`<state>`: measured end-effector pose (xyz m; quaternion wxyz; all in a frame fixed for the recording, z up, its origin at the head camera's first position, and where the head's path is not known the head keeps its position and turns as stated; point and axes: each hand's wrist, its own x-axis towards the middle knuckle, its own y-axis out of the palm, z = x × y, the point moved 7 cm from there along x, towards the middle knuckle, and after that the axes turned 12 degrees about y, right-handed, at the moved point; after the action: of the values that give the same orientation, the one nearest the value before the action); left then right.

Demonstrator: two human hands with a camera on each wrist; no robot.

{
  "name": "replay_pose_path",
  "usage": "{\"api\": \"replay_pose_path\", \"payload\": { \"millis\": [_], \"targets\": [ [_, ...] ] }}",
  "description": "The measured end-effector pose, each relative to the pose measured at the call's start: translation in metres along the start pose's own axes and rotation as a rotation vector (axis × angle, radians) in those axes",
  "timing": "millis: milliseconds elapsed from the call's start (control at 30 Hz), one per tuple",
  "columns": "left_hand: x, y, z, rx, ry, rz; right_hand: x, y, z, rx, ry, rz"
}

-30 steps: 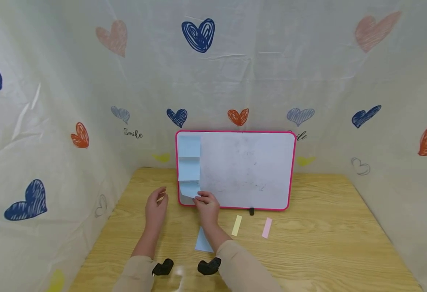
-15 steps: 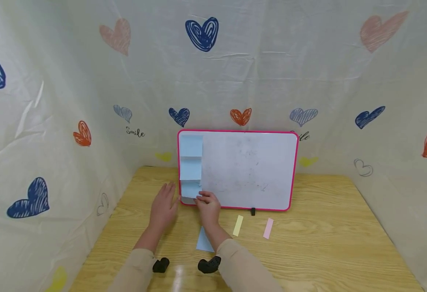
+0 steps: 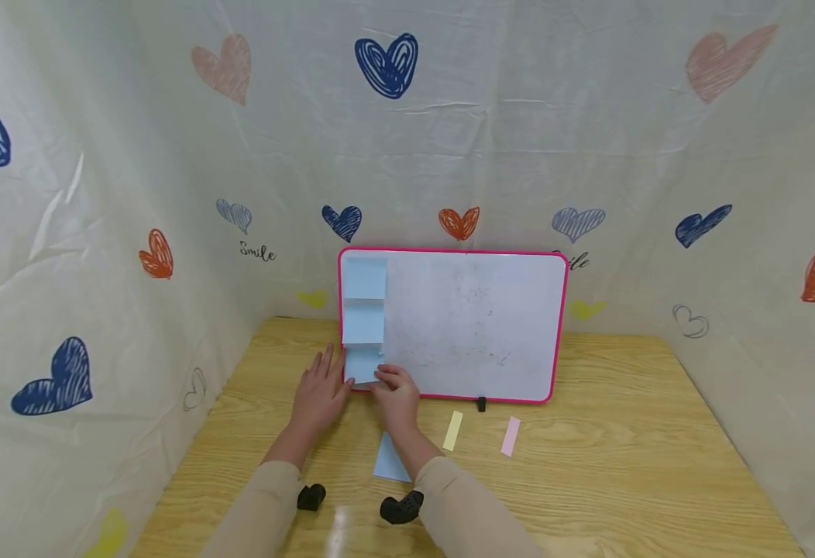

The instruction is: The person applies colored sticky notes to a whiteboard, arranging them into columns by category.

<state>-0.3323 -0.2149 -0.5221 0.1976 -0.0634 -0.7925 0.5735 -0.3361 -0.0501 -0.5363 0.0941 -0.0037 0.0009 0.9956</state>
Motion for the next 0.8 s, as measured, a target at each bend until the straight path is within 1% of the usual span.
{"api": "replay_pose_path", "payload": {
  "millis": [200, 333, 400, 467, 600, 667, 733, 800],
  "targets": [
    [0.002, 0.003, 0.000, 0.019, -0.020, 0.003, -0.004, 0.002, 0.001, 0.037, -0.020, 0.059],
    [0.004, 0.008, 0.001, 0.017, -0.043, 0.022, -0.005, 0.002, -0.001, 0.009, 0.014, 0.093],
    [0.004, 0.009, 0.002, 0.023, -0.051, 0.034, -0.004, 0.002, -0.001, -0.021, 0.005, 0.100],
    [0.004, 0.010, 0.002, 0.036, -0.056, 0.042, -0.004, 0.000, 0.001, -0.062, -0.038, 0.107],
    [0.003, 0.007, 0.000, 0.089, -0.045, 0.032, -0.002, -0.003, 0.009, -0.163, -0.204, 0.125],
    [0.002, 0.006, -0.002, 0.123, -0.029, 0.030, 0.000, -0.004, 0.013, -0.227, -0.274, 0.146],
    [0.002, 0.006, -0.004, 0.162, -0.012, 0.036, 0.002, -0.004, 0.016, -0.305, -0.318, 0.177],
    [0.002, 0.006, -0.006, 0.192, 0.005, 0.039, 0.005, -0.003, 0.018, -0.377, -0.340, 0.223]
  ]
}}
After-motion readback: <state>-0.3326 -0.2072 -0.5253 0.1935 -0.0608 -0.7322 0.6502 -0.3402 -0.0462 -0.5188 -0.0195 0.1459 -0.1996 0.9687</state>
